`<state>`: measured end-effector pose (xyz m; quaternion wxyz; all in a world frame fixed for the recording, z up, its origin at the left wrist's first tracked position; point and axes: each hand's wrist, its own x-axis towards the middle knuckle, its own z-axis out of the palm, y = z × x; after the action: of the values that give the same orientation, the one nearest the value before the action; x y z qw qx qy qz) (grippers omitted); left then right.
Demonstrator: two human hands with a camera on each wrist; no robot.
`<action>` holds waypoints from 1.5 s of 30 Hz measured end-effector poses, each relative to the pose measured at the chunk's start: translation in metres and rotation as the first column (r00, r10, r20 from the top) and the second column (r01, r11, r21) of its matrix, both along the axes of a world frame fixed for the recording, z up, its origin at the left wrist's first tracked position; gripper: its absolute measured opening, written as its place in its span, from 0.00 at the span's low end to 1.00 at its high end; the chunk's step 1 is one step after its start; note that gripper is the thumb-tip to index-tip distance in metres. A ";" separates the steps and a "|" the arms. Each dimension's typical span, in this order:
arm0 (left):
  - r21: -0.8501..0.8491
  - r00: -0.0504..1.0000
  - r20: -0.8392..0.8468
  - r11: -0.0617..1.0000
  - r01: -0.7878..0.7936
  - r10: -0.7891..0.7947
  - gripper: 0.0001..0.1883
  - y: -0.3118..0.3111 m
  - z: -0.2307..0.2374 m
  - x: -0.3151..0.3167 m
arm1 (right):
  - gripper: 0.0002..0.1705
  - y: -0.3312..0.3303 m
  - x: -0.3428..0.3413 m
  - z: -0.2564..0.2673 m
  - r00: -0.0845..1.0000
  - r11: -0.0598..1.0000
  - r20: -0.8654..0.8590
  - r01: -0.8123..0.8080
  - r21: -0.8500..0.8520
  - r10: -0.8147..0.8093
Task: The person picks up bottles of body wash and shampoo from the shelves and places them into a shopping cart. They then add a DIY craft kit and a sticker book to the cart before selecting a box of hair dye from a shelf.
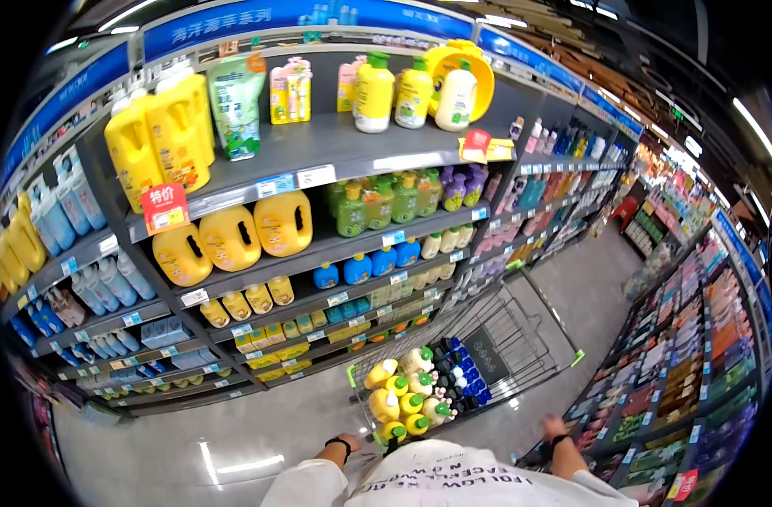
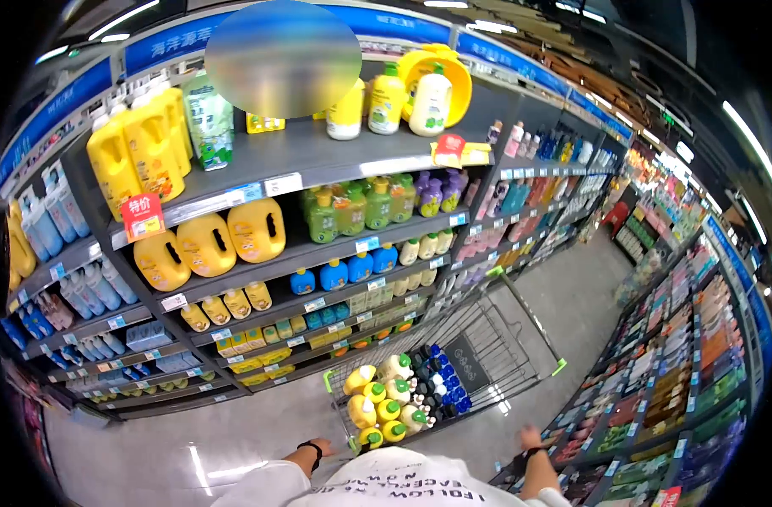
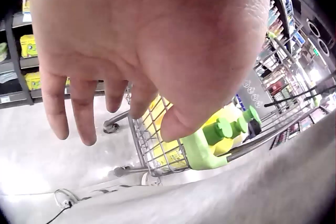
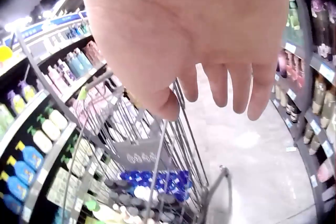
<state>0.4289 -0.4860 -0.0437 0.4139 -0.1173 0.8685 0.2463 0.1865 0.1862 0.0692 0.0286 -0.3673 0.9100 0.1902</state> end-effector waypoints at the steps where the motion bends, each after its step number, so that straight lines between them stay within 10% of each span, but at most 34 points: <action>1: -0.004 1.000 -0.017 1.000 -0.006 0.006 0.35 0.003 -0.006 -0.001 | 0.29 -0.004 -0.024 -0.004 0.769 0.739 0.191 0.639 -0.214 -0.610; 2: -0.005 0.999 -0.033 1.000 -0.011 0.011 0.34 0.008 -0.008 0.004 | 0.32 0.014 -0.065 -0.017 0.546 0.222 0.585 0.816 -0.534 -0.600; 4: -0.009 0.999 -0.039 1.000 -0.005 0.004 0.33 0.021 -0.003 -0.006 | 0.39 -0.006 -0.093 0.031 0.647 0.174 0.423 0.653 -0.737 -0.634; 10: 0.206 0.950 -0.179 0.954 -0.219 0.257 0.27 0.098 0.088 -0.054 | 0.42 -0.001 -0.209 0.082 0.691 0.284 0.343 0.623 -0.728 -0.636; 14: 0.183 0.988 -0.137 0.982 -0.047 0.073 0.27 0.132 0.070 -0.061 | 0.44 0.011 -0.259 0.061 0.678 0.386 0.371 0.694 -0.608 -0.634; 19: 0.115 0.974 0.170 0.985 0.129 -0.147 0.29 0.146 0.061 -0.042 | 0.46 -0.055 -0.270 0.099 0.330 0.288 0.246 0.938 -0.190 -0.911; 26: 0.111 0.985 -0.039 0.980 -0.165 0.171 0.41 0.127 0.041 0.006 | 0.45 -0.042 -0.264 0.085 0.415 0.386 0.300 0.910 -0.153 -0.859; 36: -0.113 0.903 0.118 0.909 -0.401 0.413 0.37 0.080 -0.002 0.032 | 0.25 -0.034 -0.175 0.048 0.660 0.555 0.392 0.751 -0.358 -0.641; 38: 0.000 0.805 -0.020 0.805 -0.594 0.594 0.35 0.051 -0.085 0.055 | 0.24 -0.025 -0.168 0.019 0.646 0.550 0.434 0.763 -0.341 -0.628; 39: 0.036 0.747 -0.056 0.749 -0.662 0.663 0.32 0.045 -0.054 0.057 | 0.24 -0.047 -0.148 0.047 0.620 0.513 0.509 0.783 -0.352 -0.597; 40: -0.010 0.735 -0.303 0.769 -0.639 0.607 0.28 0.035 -0.111 0.086 | 0.23 -0.066 -0.131 0.062 0.655 0.509 0.514 0.755 -0.413 -0.554; 41: -0.040 0.755 -0.467 0.842 -0.538 0.460 0.25 0.030 -0.069 0.094 | 0.24 -0.084 -0.118 0.076 0.633 0.499 0.534 0.773 -0.393 -0.560; 42: 0.206 0.324 -0.388 0.424 -0.882 0.863 0.22 0.031 -0.040 0.097 | 0.25 -0.049 -0.136 0.010 0.696 0.532 0.469 0.718 -0.450 -0.543; 44: 0.186 0.314 -0.598 0.508 -0.841 0.738 0.22 0.006 -0.083 0.137 | 0.27 -0.084 -0.114 0.035 0.637 0.513 0.489 0.770 -0.379 -0.595; 45: 0.331 0.014 -0.495 0.204 -0.921 0.869 0.22 0.006 -0.055 0.142 | 0.26 -0.098 -0.106 0.043 0.665 0.554 0.474 0.745 -0.372 -0.577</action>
<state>0.5707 -0.4799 -0.0983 -0.1356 -0.5710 0.6826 0.4355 0.0809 0.0881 0.1124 0.1313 -0.0093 0.9790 -0.1558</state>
